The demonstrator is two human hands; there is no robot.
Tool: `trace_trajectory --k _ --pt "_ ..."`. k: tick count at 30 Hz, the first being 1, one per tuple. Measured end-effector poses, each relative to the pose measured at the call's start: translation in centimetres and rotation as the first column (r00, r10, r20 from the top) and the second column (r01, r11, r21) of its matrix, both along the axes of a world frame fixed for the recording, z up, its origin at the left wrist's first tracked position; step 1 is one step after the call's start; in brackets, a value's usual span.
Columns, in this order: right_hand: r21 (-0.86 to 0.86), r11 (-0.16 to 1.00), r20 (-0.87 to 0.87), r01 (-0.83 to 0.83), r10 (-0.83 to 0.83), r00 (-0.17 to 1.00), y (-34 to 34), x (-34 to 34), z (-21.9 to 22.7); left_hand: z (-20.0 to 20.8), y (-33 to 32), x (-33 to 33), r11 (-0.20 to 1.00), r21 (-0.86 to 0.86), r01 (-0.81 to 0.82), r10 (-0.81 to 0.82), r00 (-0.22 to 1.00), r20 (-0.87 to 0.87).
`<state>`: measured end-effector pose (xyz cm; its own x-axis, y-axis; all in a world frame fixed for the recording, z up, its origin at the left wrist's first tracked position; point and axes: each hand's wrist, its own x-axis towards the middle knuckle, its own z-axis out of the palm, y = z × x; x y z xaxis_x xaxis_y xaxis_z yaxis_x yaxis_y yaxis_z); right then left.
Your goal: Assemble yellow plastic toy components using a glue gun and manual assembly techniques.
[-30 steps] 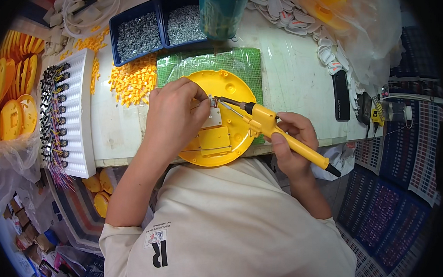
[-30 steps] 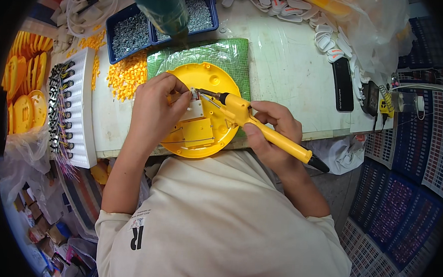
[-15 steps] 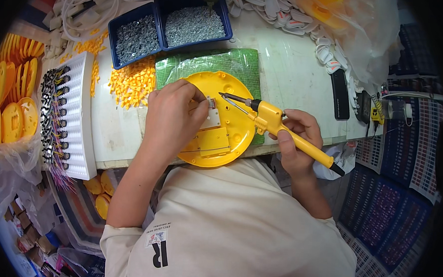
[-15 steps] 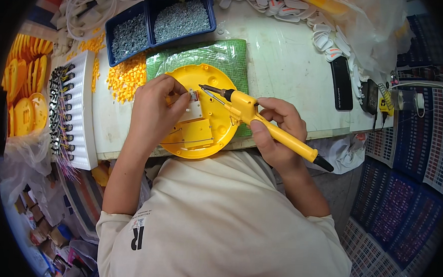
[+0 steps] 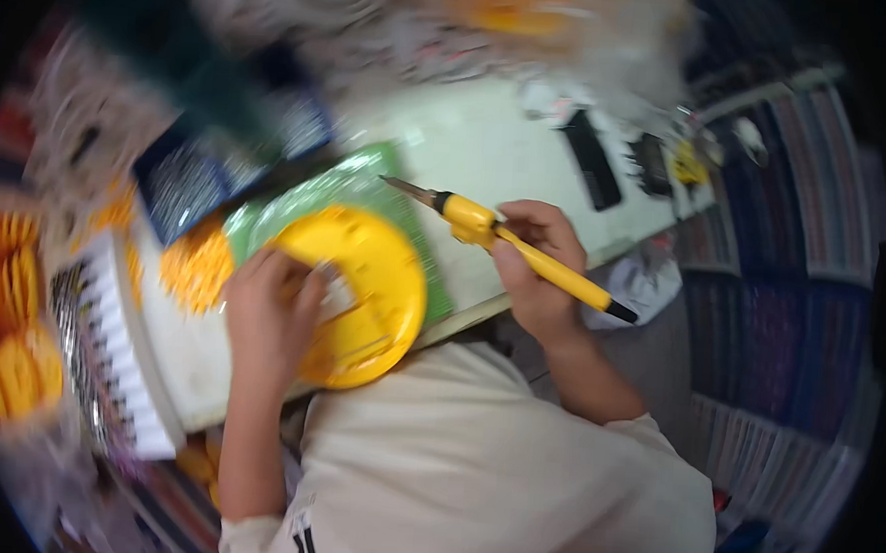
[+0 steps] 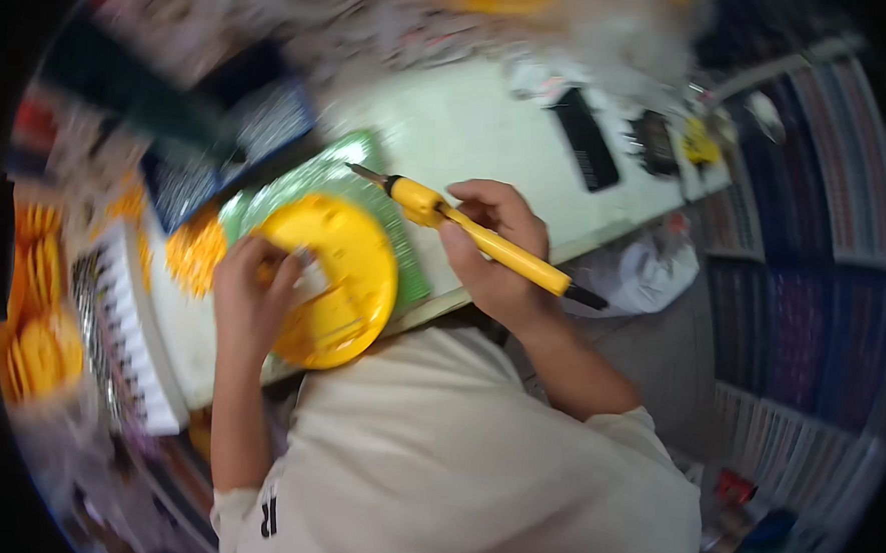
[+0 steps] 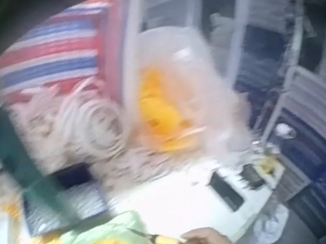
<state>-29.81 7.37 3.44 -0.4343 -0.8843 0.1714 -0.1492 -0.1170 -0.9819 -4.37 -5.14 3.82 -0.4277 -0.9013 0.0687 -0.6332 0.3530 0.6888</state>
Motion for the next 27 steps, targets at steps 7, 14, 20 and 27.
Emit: trace_trajectory --k 7,14,20,27 --pt "-0.152 0.664 0.001 0.732 -0.740 0.672 3.8 -14.3 2.8 -0.4 0.6 0.5 0.999 -0.027 -0.031 0.030 0.999 -0.018" --pt "-0.162 0.345 0.158 0.925 -0.916 0.369 10.3 -22.7 1.4 -0.5 0.6 0.0 1.000 -0.009 -0.023 0.023 0.999 -0.034" --pt "-0.106 0.430 0.052 0.897 -0.898 0.437 7.8 -25.9 -0.6 -0.9 0.4 0.4 0.999 0.005 -0.032 0.032 0.999 -0.042" --pt "0.009 0.463 0.103 0.886 -0.882 0.460 6.9 -24.3 -0.7 -0.5 0.4 0.1 1.000 0.005 -0.016 0.016 0.998 -0.059"
